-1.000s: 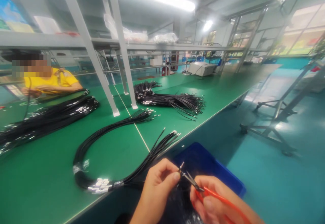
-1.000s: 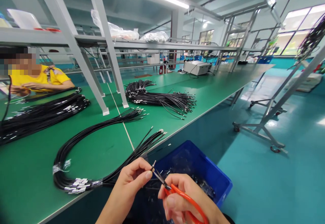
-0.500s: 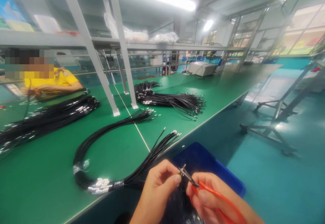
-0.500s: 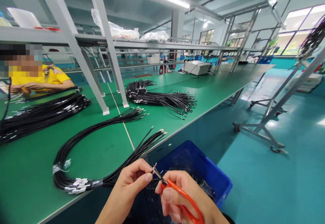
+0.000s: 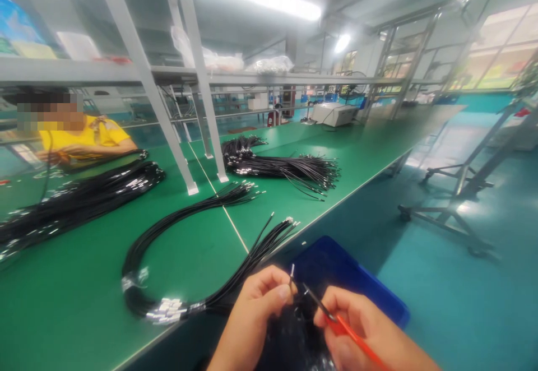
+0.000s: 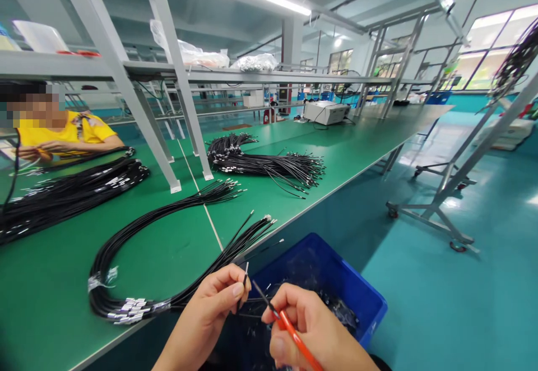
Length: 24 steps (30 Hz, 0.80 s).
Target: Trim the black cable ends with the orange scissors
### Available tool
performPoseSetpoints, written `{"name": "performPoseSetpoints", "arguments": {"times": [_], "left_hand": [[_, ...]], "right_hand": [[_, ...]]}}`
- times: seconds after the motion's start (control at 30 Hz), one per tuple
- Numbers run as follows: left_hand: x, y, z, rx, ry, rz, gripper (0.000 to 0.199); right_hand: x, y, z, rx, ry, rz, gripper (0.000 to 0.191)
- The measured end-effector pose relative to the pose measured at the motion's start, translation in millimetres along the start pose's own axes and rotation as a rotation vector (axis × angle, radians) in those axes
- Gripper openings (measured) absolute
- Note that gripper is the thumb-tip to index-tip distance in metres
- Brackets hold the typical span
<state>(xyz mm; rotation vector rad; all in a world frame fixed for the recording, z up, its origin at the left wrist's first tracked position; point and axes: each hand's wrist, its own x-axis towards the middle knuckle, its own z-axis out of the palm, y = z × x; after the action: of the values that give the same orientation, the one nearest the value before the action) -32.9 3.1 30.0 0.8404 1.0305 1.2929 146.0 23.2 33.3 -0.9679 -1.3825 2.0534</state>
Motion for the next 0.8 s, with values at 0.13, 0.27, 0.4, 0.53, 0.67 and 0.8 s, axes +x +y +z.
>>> {"name": "performPoseSetpoints", "arguments": {"times": [0.13, 0.27, 0.4, 0.53, 0.67, 0.8], "left_hand": [[-1.1, -3.1, 1.8, 0.015, -0.019, -0.002, 0.019], [-3.9, -11.9, 7.0, 0.237, 0.045, 0.149, 0.015], [-9.7, -18.2, 15.1, 0.55, 0.167, 0.432, 0.01], [-11.0, -21.5, 22.5, 0.742, 0.181, 0.577, 0.013], [1.5, -31.7, 28.1, 1.016, 0.022, 0.464, 0.014], [14.8, -53.2, 17.8, 1.432, 0.041, 0.286, 0.018]], "right_hand": [[5.7, -6.4, 9.2, 0.051, 0.269, -0.143, 0.042], [8.7, -9.4, 22.4, 0.149, 0.548, -0.224, 0.036], [7.2, -6.3, 22.5, 0.304, 0.65, -0.295, 0.033], [4.6, -3.2, 14.4, 0.285, 0.622, -0.382, 0.03], [2.6, -7.0, 5.8, 0.267, 0.616, -0.436, 0.03], [1.3, -12.1, -4.0, 0.252, 0.646, -0.38, 0.034]]}}
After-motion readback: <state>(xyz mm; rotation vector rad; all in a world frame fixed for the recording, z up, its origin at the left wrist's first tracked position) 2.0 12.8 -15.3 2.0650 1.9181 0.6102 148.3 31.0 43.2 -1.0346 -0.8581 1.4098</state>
